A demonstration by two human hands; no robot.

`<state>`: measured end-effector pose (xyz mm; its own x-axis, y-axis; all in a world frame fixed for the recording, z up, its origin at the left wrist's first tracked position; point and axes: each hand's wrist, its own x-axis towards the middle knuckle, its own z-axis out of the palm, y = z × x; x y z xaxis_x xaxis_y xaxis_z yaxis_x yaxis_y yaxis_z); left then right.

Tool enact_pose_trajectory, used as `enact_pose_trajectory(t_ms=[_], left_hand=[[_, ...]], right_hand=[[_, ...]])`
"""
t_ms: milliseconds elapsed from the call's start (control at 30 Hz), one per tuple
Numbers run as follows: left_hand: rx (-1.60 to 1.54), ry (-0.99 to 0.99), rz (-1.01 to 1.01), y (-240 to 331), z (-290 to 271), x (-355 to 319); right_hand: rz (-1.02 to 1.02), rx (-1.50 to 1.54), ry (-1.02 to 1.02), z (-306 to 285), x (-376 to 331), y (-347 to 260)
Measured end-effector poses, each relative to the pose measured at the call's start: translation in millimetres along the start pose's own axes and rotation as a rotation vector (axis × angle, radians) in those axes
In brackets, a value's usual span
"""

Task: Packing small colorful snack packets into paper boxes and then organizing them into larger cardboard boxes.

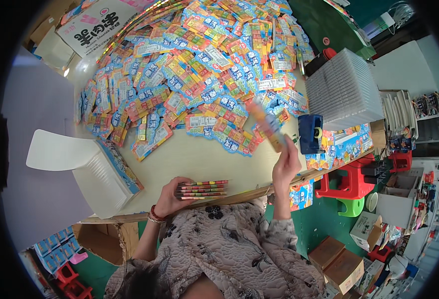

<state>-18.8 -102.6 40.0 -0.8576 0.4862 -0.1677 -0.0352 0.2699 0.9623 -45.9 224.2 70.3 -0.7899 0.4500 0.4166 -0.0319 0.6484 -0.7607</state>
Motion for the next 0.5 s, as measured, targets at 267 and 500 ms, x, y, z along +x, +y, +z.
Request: enact_pose_trajectory(t_ms=[267,500], left_hand=[[-0.051,0.114,0.150,-5.1,-6.5,8.6],[0.495,0.116,0.253,11.1,-8.9,7.7]], right_hand=[[0.319,0.507,-0.951,27.1,-35.0,-15.1],[-0.457,-0.463,-0.510,17.2,74.1,18.3]])
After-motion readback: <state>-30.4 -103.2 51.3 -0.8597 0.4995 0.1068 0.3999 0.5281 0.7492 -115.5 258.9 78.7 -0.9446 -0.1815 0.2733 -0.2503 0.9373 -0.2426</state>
